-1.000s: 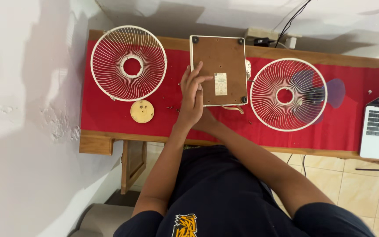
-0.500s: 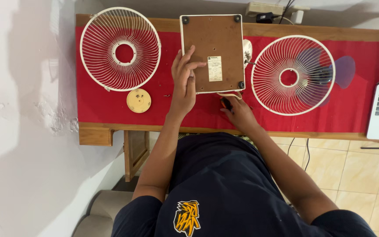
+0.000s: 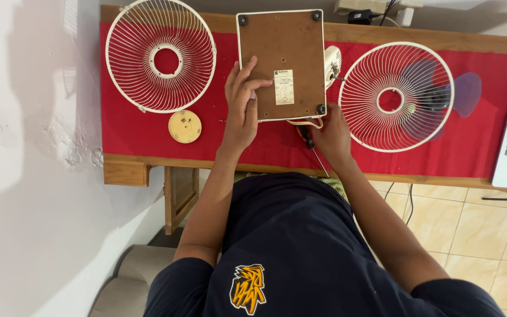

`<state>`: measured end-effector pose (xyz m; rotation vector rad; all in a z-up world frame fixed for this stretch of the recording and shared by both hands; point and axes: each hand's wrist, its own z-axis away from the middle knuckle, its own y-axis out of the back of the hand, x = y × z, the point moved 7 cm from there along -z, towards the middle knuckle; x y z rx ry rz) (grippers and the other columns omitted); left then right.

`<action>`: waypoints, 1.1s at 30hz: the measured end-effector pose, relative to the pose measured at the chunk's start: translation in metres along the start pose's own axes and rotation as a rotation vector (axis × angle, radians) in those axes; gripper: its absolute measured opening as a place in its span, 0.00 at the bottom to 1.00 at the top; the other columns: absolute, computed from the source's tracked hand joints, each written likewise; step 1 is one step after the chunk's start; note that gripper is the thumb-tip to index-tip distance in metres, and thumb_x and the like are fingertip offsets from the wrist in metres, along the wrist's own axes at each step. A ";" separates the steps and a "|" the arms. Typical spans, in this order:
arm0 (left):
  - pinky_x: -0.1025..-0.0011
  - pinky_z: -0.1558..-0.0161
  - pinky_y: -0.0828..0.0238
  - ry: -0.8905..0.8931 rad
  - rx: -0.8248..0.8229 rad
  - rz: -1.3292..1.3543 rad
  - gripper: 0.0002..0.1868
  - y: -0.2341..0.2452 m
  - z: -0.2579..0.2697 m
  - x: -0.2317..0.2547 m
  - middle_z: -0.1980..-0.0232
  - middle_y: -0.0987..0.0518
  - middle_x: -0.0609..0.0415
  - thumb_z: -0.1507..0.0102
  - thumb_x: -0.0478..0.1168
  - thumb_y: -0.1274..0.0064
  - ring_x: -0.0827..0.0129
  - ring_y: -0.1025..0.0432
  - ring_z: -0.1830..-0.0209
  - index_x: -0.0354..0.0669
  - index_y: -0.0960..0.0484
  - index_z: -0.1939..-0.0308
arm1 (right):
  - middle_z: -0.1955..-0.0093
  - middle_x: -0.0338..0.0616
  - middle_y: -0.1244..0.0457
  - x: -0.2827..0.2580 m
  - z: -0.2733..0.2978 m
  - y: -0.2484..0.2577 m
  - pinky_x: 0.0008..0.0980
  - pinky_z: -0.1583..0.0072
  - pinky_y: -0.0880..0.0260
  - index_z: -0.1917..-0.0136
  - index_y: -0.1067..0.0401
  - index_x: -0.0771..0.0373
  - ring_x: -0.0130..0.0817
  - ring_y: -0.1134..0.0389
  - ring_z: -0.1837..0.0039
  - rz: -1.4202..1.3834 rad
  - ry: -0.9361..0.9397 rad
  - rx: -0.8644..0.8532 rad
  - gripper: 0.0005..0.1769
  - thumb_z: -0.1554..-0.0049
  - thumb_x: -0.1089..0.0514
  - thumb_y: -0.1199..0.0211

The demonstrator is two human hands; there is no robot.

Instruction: The person disassembles a small electric fan by removing screws from the base and casing using a screwdriver. They separate the fan housing, remove the motor assembly, and detach the control knob, leaving the components on the table.

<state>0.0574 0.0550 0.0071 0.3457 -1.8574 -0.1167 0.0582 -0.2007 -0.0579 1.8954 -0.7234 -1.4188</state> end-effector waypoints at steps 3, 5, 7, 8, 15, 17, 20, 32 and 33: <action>0.50 0.15 0.60 -0.019 -0.022 -0.058 0.22 0.001 0.001 0.011 0.17 0.42 0.54 0.32 0.27 0.65 0.44 0.59 0.13 0.46 0.21 0.41 | 0.49 0.51 0.33 0.003 -0.010 -0.017 0.46 0.57 0.30 0.38 0.29 0.64 0.52 0.30 0.53 0.188 -0.062 -0.072 0.27 0.50 0.59 0.29; 0.50 0.16 0.57 -0.034 -0.040 -0.135 0.21 0.006 -0.001 0.020 0.17 0.42 0.55 0.32 0.28 0.62 0.44 0.58 0.14 0.47 0.20 0.41 | 0.46 0.53 0.33 -0.001 -0.016 -0.019 0.45 0.54 0.29 0.38 0.29 0.64 0.53 0.29 0.50 0.177 -0.038 -0.030 0.24 0.46 0.57 0.29; 0.50 0.18 0.48 -0.030 -0.081 -0.222 0.19 0.009 0.001 0.029 0.18 0.41 0.56 0.32 0.30 0.58 0.45 0.54 0.15 0.48 0.20 0.40 | 0.46 0.54 0.33 -0.001 -0.013 -0.018 0.45 0.51 0.28 0.39 0.28 0.63 0.53 0.29 0.48 0.187 -0.033 -0.049 0.21 0.43 0.55 0.28; 0.50 0.23 0.42 -0.017 -0.087 -0.238 0.17 0.010 0.000 0.031 0.19 0.40 0.55 0.32 0.33 0.56 0.45 0.52 0.17 0.48 0.21 0.41 | 0.46 0.54 0.33 0.000 -0.013 -0.018 0.45 0.51 0.28 0.41 0.28 0.62 0.54 0.29 0.48 0.202 -0.033 -0.081 0.20 0.43 0.55 0.28; 0.60 0.52 0.18 0.107 -0.078 -0.415 0.17 0.000 -0.017 0.027 0.32 0.37 0.50 0.31 0.56 0.41 0.48 0.43 0.27 0.52 0.24 0.49 | 0.48 0.50 0.31 0.030 -0.005 -0.014 0.44 0.46 0.27 0.43 0.28 0.65 0.49 0.27 0.46 0.024 -0.294 -0.176 0.23 0.49 0.55 0.27; 0.60 0.51 0.18 0.099 -0.084 -0.459 0.19 -0.007 -0.019 0.026 0.33 0.38 0.49 0.32 0.58 0.41 0.47 0.43 0.28 0.52 0.25 0.46 | 0.50 0.52 0.31 0.036 -0.004 -0.017 0.44 0.46 0.27 0.43 0.30 0.66 0.49 0.27 0.47 0.009 -0.351 -0.181 0.25 0.49 0.55 0.26; 0.55 0.47 0.19 0.023 -0.095 -0.488 0.21 -0.017 -0.020 0.033 0.28 0.42 0.49 0.31 0.53 0.44 0.39 0.50 0.25 0.55 0.25 0.37 | 0.49 0.55 0.33 0.026 -0.008 -0.022 0.47 0.49 0.29 0.43 0.30 0.69 0.54 0.30 0.48 0.030 -0.199 -0.143 0.28 0.53 0.55 0.25; 0.52 0.39 0.23 0.069 -0.189 -0.408 0.27 -0.006 -0.023 0.033 0.15 0.55 0.57 0.29 0.51 0.47 0.39 0.47 0.21 0.66 0.31 0.26 | 0.55 0.51 0.33 0.009 0.021 0.009 0.39 0.51 0.27 0.48 0.31 0.71 0.42 0.28 0.53 -0.098 -0.319 -0.166 0.19 0.44 0.56 0.28; 0.53 0.39 0.23 0.071 -0.190 -0.381 0.26 -0.004 -0.023 0.031 0.15 0.55 0.57 0.29 0.51 0.48 0.40 0.46 0.21 0.66 0.31 0.26 | 0.55 0.49 0.32 0.005 0.024 0.017 0.35 0.51 0.25 0.46 0.30 0.70 0.38 0.27 0.53 -0.172 -0.328 -0.158 0.18 0.43 0.57 0.29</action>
